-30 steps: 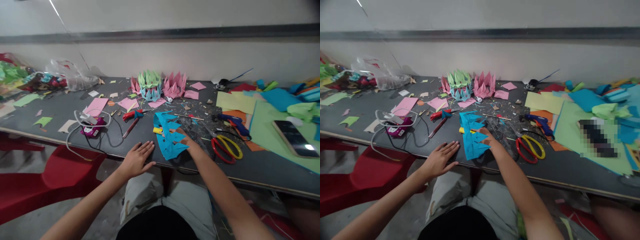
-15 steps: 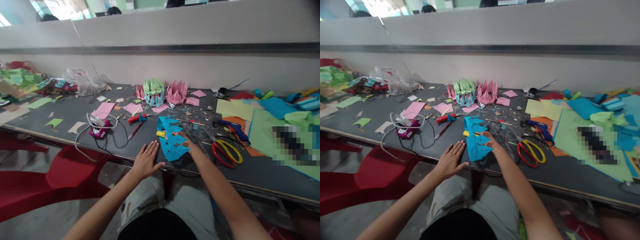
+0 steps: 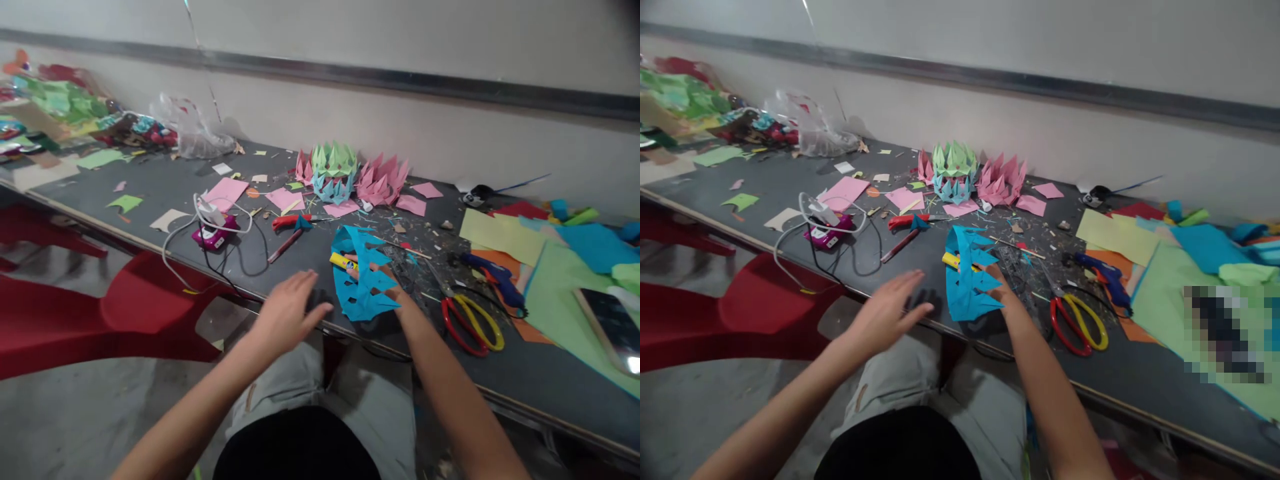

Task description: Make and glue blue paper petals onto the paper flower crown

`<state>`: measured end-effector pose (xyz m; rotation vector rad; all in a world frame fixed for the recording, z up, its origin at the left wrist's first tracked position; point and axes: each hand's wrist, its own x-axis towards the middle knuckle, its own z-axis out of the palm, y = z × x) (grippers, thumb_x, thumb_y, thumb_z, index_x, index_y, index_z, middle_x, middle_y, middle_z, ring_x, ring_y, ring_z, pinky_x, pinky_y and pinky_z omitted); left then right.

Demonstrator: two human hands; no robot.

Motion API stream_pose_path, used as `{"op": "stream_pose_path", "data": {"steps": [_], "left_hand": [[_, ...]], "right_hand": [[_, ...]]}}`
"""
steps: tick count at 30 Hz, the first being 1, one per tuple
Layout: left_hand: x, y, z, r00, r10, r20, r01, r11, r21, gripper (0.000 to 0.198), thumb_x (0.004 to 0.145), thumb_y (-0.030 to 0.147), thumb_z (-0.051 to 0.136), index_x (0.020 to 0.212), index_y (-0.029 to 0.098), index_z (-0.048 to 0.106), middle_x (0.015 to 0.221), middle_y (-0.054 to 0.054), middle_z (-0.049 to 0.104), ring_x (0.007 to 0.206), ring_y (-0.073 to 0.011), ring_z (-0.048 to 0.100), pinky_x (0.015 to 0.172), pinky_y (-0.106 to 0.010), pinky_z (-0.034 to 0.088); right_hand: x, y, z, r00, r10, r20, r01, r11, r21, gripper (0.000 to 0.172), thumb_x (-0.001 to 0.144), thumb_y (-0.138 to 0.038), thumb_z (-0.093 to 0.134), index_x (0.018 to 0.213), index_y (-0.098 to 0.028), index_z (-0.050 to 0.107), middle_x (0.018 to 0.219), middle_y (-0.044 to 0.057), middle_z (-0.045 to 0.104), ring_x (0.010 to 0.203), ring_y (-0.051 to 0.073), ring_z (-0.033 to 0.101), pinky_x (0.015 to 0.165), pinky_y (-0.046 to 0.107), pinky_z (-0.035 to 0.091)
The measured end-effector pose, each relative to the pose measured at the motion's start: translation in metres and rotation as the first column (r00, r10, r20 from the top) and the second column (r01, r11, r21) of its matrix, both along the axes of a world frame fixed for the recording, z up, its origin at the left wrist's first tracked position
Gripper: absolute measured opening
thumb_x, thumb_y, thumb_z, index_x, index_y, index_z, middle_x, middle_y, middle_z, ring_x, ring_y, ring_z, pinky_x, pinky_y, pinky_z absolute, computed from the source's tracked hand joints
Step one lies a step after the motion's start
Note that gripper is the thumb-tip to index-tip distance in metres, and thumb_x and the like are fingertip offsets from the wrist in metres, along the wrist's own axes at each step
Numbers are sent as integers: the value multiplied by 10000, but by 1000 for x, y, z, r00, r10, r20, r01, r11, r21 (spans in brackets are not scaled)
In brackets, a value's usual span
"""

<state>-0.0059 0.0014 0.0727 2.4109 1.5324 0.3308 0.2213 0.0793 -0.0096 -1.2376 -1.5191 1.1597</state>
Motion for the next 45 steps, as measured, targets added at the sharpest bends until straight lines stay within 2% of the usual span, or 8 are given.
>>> {"op": "stream_pose_path", "data": {"steps": [5,12,16,21,30,36,40,45], "left_hand": [[50,-1,-19,828,-207,521,256,967,-22,194,794,323,599,915,175,634,1012,-117,655,974,-263,589,891,-379,404],[25,18,-17,342,251,906,170,931,-322,93,736,250,670,705,167,641,658,0,587,636,-129,494,623,-210,389],[1,44,-17,-300,536,789,80,839,-539,168,759,298,652,693,154,596,585,34,562,543,-93,504,558,-188,428],[-19,66,-9,-561,642,523,296,745,-597,313,939,278,372,719,145,550,468,66,451,389,-39,433,454,-144,402],[-12,64,-19,-569,683,458,418,720,-554,314,961,171,307,798,144,574,408,105,314,301,12,307,428,-98,313],[2,75,-33,-487,696,528,452,718,-529,212,904,183,438,715,163,531,392,111,227,276,-2,202,395,-136,233],[12,84,-36,-463,684,563,450,729,-516,180,835,282,551,701,169,512,398,112,262,290,-16,239,390,-151,256],[20,84,-24,-431,708,559,426,706,-566,207,825,334,559,711,164,534,436,84,409,335,-42,382,401,-170,338]], "right_hand": [[3,2,2,999,-37,-11,37,999,-2,421,689,-410,677,1084,-275,625,1144,45,643,1062,296,582,912,502,465],[22,2,21,990,-140,-22,141,989,44,382,639,-417,700,968,-224,679,1056,51,682,1023,282,593,946,460,415],[31,-3,28,960,-233,-153,238,971,18,396,675,-418,670,1023,-229,659,1075,39,672,954,231,615,870,386,455],[30,0,22,925,-372,79,353,917,185,433,771,-458,518,1099,-193,613,1083,84,659,923,241,624,815,399,474],[12,1,15,816,-441,373,286,870,401,354,724,-398,578,1013,-207,650,1174,130,602,1140,339,467,990,555,269],[-6,-10,31,981,-105,-163,102,994,-31,597,761,-710,368,975,-223,641,890,94,695,822,258,630,716,395,484],[-12,-17,42,885,-44,-463,-80,966,-244,463,675,-608,617,921,-217,655,692,33,685,637,199,635,596,311,494],[-3,-13,42,791,-160,-590,7,967,-254,285,609,-391,757,839,-251,662,585,-42,625,476,108,551,472,222,469]]}}
